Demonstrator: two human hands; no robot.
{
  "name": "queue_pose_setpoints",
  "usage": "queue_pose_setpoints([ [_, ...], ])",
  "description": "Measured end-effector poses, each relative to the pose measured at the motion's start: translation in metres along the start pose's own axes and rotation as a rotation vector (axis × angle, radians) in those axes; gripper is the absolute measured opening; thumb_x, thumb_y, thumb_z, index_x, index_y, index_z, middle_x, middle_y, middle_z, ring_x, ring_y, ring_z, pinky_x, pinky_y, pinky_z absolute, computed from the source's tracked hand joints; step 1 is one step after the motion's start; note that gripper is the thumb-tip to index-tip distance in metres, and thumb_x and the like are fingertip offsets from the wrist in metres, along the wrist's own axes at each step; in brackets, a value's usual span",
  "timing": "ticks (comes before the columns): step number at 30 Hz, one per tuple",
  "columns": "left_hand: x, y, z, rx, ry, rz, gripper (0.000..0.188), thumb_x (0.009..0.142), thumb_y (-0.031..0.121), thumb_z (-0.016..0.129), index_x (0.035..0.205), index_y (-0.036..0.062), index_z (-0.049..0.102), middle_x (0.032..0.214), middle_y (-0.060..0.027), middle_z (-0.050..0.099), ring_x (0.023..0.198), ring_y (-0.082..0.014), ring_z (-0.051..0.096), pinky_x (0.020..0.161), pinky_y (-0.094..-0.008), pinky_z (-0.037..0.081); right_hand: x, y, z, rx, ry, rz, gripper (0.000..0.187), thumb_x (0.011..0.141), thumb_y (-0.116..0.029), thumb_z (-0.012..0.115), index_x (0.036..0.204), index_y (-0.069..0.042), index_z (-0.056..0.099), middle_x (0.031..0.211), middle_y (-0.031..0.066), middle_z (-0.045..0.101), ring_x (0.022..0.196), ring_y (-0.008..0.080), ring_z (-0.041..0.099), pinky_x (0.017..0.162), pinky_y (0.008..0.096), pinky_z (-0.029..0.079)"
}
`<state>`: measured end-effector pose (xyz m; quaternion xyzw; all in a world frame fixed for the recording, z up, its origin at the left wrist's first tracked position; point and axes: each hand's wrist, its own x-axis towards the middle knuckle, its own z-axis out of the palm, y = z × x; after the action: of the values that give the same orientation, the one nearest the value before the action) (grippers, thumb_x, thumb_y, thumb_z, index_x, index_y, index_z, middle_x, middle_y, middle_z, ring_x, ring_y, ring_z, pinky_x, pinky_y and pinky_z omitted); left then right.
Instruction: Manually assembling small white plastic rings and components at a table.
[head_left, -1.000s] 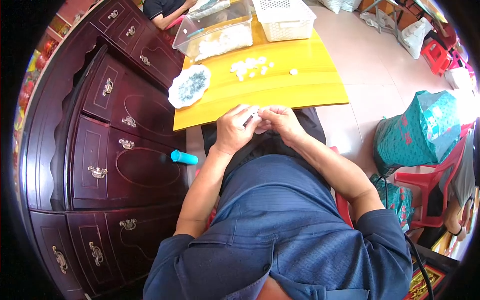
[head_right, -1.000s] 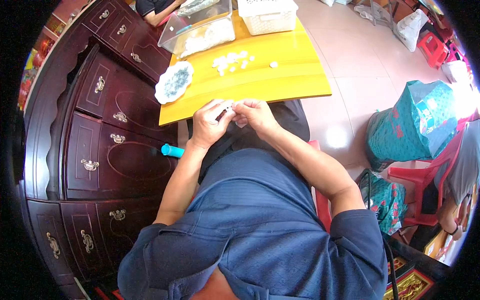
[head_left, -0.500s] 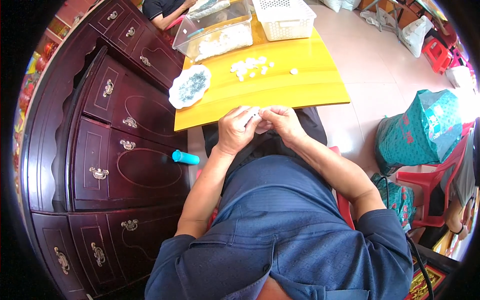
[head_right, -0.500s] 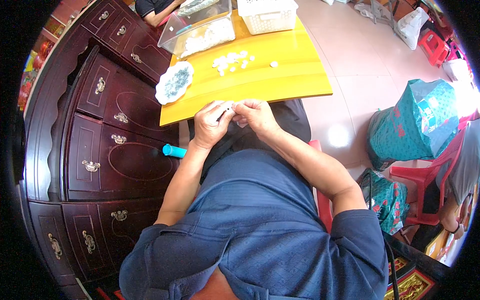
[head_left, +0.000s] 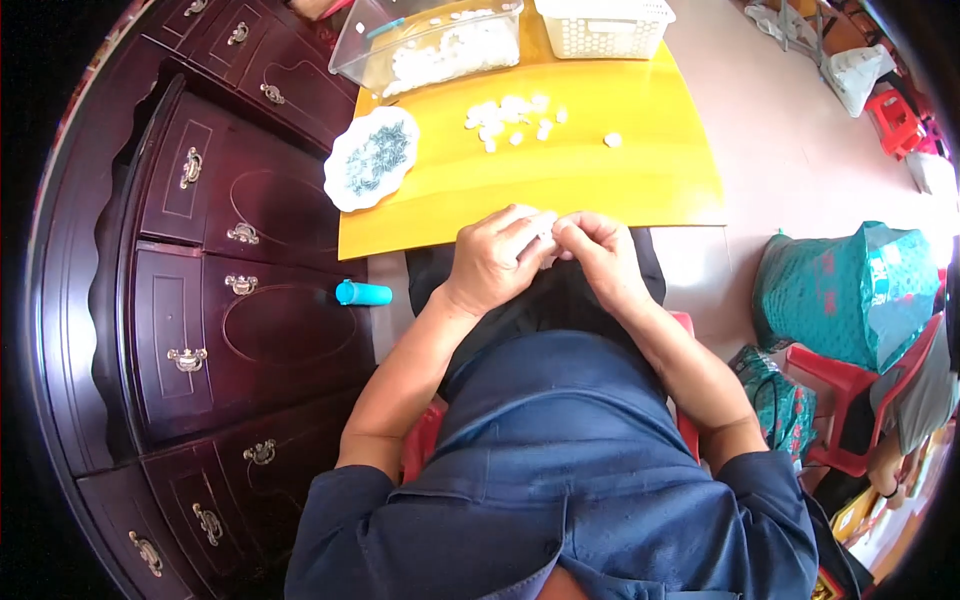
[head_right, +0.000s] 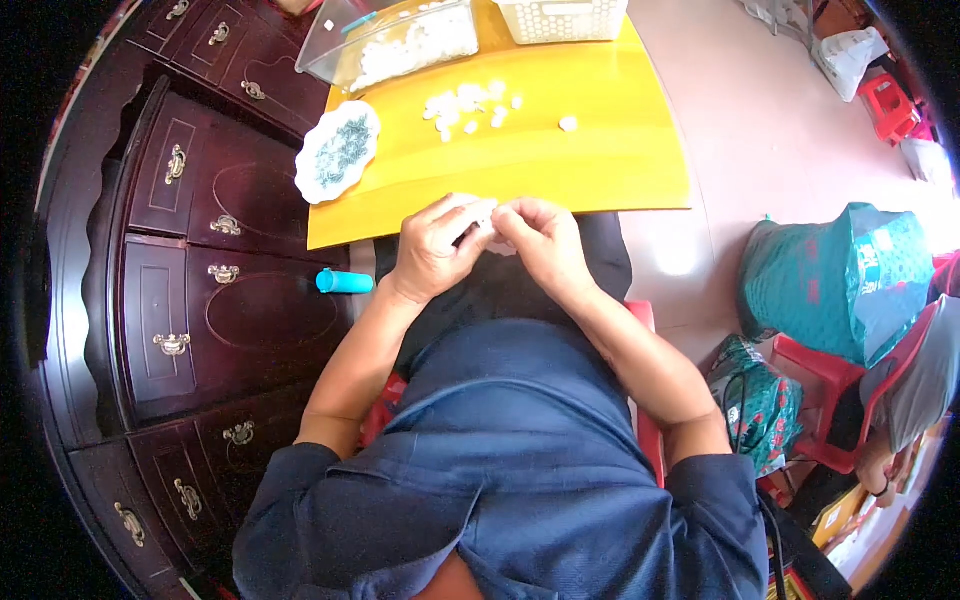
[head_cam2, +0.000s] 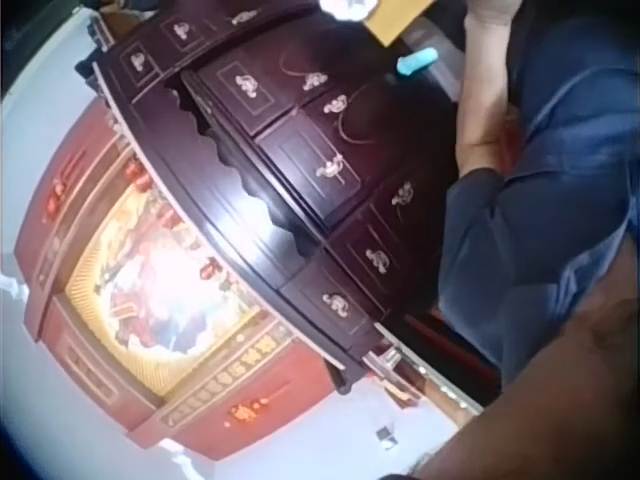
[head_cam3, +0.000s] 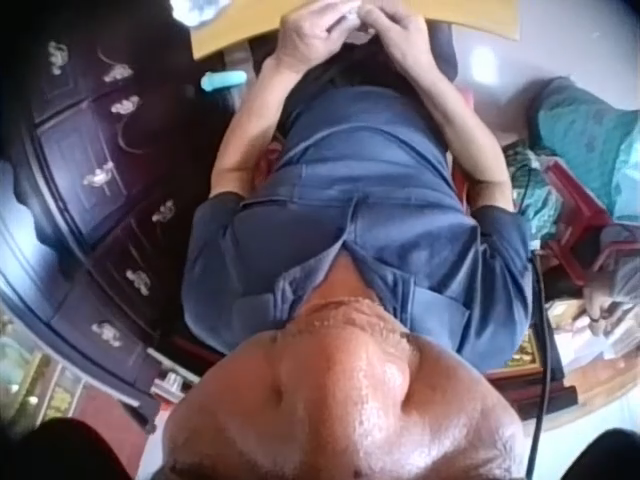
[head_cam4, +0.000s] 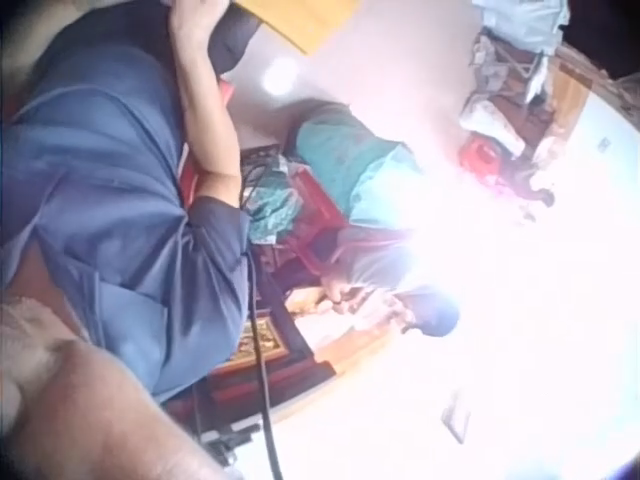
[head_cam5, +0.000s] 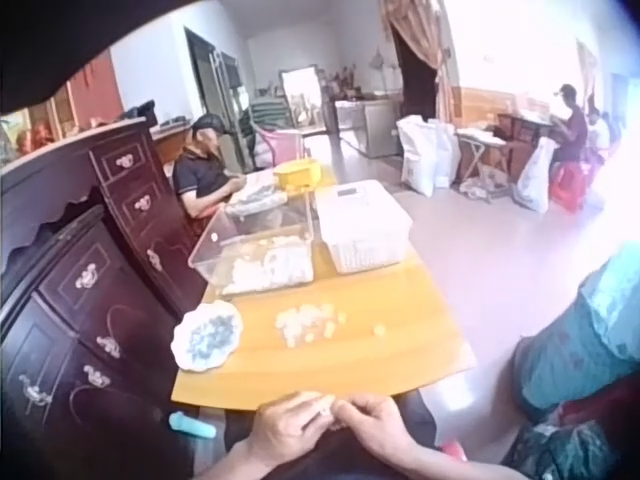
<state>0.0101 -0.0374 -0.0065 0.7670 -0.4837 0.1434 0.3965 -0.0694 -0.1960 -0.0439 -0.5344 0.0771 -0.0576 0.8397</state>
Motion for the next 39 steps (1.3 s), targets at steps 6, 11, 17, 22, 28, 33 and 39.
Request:
queue_pose_setpoints([
  [6,0.031,-0.034,-0.008,-0.065,-0.078,-0.189,0.018,0.085,0.01,0.077,0.102,0.0021,0.074,0.092,-0.0107,0.071,0.07,-0.0247,0.067,0.065,-0.0346,0.054,0.013,-0.031,-0.031,-0.602,0.1,-0.096,0.023,0.098,-0.02,0.065,0.092,0.0,0.073,0.071,0.0014,0.066,0.066,0.0065,0.058,0.062,0.0255,0.048],
  [11,0.068,-0.088,-0.002,0.128,-0.008,-0.249,0.009,0.086,0.014,0.074,0.094,0.0091,0.076,0.093,-0.0081,0.071,0.08,-0.0297,0.069,0.071,-0.0397,0.056,0.034,-0.082,-0.058,-1.056,0.075,-0.056,0.024,0.097,-0.02,0.063,0.093,0.002,0.072,0.074,0.0097,0.069,0.068,0.0146,0.063,0.063,0.0303,0.049],
  [17,0.081,-0.121,0.017,0.23,-0.113,-0.218,0.008,0.087,0.019,0.071,0.082,0.013,0.073,0.085,-0.0051,0.068,0.079,-0.029,0.069,0.066,-0.0419,0.055,0.068,-0.108,-0.075,-1.335,0.139,-0.008,0.022,0.09,-0.021,0.068,0.087,0.0,0.072,0.075,0.0217,0.068,0.069,0.0348,0.07,0.066,0.0406,0.055],
  [22,0.084,-0.127,0.022,0.25,-0.164,-0.205,0.011,0.088,0.018,0.07,0.078,0.0135,0.07,0.08,-0.0049,0.066,0.075,-0.0285,0.068,0.063,-0.0426,0.054,0.083,-0.091,-0.087,-1.299,0.204,-0.059,0.018,0.092,-0.015,0.067,0.089,0.002,0.072,0.069,0.0172,0.066,0.061,0.0241,0.066,0.061,0.034,0.051],
  [28,0.09,-0.115,0.012,0.162,-0.142,-0.21,0.006,0.087,0.015,0.073,0.081,0.0127,0.071,0.078,-0.0054,0.065,0.07,-0.0284,0.067,0.06,-0.0402,0.054,0.092,-0.076,-0.079,-1.153,0.377,-0.15,0.01,0.093,-0.009,0.069,0.098,-0.001,0.07,0.076,0.013,0.069,0.065,0.0196,0.067,0.063,0.0309,0.052],
  [33,0.088,-0.091,0.015,-0.091,-0.119,-0.273,0.009,0.082,0.005,0.081,0.087,0.0049,0.073,0.079,-0.0078,0.067,0.062,-0.0224,0.064,0.057,-0.0337,0.051,0.083,-0.062,-0.048,-0.99,0.414,-0.34,0.006,0.092,-0.002,0.071,0.097,-0.002,0.069,0.077,0.0092,0.067,0.063,0.0172,0.064,0.063,0.0277,0.052],
  [39,0.089,-0.069,0.018,-0.149,-0.125,-0.124,0.016,0.082,0.001,0.078,0.097,0.0025,0.072,0.086,-0.0086,0.066,0.069,-0.0251,0.067,0.06,-0.0357,0.054,0.07,-0.039,-0.018,-0.149,0.171,0.187,0.02,0.106,-0.019,0.061,0.111,0.0,0.067,0.089,0.0015,0.069,0.082,0.0055,0.061,0.075,0.0222,0.05],
])
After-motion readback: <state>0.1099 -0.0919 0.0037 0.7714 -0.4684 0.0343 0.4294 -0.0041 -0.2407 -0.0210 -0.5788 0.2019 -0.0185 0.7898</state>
